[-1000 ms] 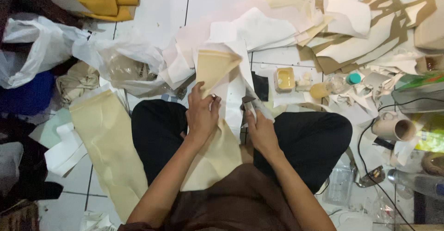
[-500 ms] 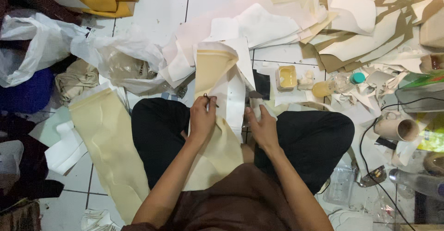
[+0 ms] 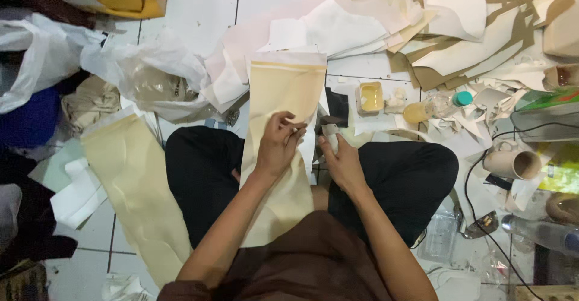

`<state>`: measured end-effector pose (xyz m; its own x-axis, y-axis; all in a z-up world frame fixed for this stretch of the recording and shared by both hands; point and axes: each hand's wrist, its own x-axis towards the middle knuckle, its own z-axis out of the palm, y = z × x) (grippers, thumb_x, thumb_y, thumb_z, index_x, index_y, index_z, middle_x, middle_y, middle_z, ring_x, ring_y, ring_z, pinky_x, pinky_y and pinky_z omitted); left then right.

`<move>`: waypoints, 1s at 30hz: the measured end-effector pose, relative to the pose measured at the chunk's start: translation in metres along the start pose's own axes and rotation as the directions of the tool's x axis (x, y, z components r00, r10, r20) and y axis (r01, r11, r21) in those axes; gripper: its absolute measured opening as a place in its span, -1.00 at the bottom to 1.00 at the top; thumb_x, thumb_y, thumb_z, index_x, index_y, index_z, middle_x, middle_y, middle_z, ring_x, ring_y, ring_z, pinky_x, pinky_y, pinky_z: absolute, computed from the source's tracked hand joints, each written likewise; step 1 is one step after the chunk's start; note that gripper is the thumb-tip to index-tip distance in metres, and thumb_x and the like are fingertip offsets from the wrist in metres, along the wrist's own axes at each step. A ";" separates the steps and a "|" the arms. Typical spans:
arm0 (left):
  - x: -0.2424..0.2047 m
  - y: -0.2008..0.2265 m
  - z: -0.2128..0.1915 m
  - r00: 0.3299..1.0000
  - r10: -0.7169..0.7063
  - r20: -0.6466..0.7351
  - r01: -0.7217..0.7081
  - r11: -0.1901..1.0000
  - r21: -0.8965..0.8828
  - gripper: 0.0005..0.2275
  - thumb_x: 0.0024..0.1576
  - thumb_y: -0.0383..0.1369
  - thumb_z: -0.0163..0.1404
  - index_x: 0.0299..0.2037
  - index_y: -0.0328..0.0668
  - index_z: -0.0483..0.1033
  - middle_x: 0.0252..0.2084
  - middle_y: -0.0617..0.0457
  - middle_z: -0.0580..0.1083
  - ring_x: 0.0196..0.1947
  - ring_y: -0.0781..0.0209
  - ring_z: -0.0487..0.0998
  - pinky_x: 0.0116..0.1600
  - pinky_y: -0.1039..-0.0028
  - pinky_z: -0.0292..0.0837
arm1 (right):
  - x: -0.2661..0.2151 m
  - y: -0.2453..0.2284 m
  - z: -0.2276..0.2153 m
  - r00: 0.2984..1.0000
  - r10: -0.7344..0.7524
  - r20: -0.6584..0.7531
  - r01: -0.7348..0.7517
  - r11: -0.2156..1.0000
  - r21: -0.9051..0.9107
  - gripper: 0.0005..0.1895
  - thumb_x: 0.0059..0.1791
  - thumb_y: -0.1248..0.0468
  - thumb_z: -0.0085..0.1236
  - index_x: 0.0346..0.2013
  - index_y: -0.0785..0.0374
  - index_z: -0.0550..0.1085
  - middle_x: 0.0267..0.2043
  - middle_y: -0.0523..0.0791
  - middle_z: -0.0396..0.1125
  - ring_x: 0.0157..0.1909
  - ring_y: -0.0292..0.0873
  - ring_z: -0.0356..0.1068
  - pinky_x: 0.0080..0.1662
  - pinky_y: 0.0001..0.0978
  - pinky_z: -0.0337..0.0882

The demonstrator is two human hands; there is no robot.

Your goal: The person sits on the floor and uses a hammer to drive nails into a piece of light-colored material placed on a wooden block. They repeatedly position the nail, strike it with the hammer, and adjust the material to continue the process.

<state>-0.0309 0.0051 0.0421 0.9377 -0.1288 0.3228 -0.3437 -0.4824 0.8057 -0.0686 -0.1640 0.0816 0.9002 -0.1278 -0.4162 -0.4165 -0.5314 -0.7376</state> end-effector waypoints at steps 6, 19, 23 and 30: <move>0.022 0.085 -0.006 0.992 -0.026 -0.120 -0.030 0.895 -0.446 -0.88 0.09 -0.54 0.04 -0.22 -0.18 0.59 -0.27 0.07 0.45 -0.26 0.15 0.57 -0.12 0.47 0.50 | -0.016 -0.036 -0.006 0.999 0.008 0.039 -0.008 1.000 -0.003 -0.35 0.01 0.01 -0.19 0.13 0.57 0.24 -0.13 0.38 0.33 -0.03 0.32 0.37 -0.05 0.08 0.34; 0.005 0.002 -0.015 0.796 -0.604 -0.016 0.501 0.673 -0.544 -0.86 0.15 -0.50 -0.03 -0.21 -0.43 0.56 -0.25 -0.21 0.55 -0.29 0.18 0.55 -0.08 0.37 0.51 | -0.013 -0.018 0.001 0.997 0.063 0.048 -0.064 0.997 0.037 -0.34 0.00 -0.02 -0.15 0.15 0.50 0.27 -0.12 0.38 0.32 0.01 0.35 0.33 -0.05 0.11 0.35; -0.001 -0.008 -0.006 0.860 -0.508 0.043 0.451 0.719 -0.529 -0.90 0.12 -0.46 0.05 -0.25 -0.34 0.58 -0.27 -0.14 0.54 -0.29 0.21 0.56 -0.11 0.40 0.52 | -0.016 -0.022 -0.002 0.998 0.056 0.035 -0.057 0.998 0.012 -0.35 0.01 -0.10 -0.16 0.07 0.45 0.34 -0.15 0.36 0.34 -0.02 0.31 0.36 -0.10 0.07 0.38; 0.005 -0.005 0.014 0.656 -0.677 0.333 0.672 0.323 -0.666 -0.72 0.29 -0.36 -0.29 -0.02 -0.52 0.35 -0.16 -0.42 0.46 -0.17 -0.13 0.56 -0.07 0.23 0.54 | -0.023 -0.034 -0.006 0.997 0.075 0.037 -0.075 0.997 0.016 -0.32 0.01 -0.12 -0.18 0.07 0.47 0.32 -0.15 0.38 0.33 0.00 0.35 0.34 -0.06 0.09 0.37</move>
<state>-0.0235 -0.0051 0.0326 0.8650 -0.0464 -0.4995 0.4846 0.3347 0.8081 -0.0742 -0.1482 0.1190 0.8612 -0.1356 -0.4898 -0.4851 -0.5066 -0.7127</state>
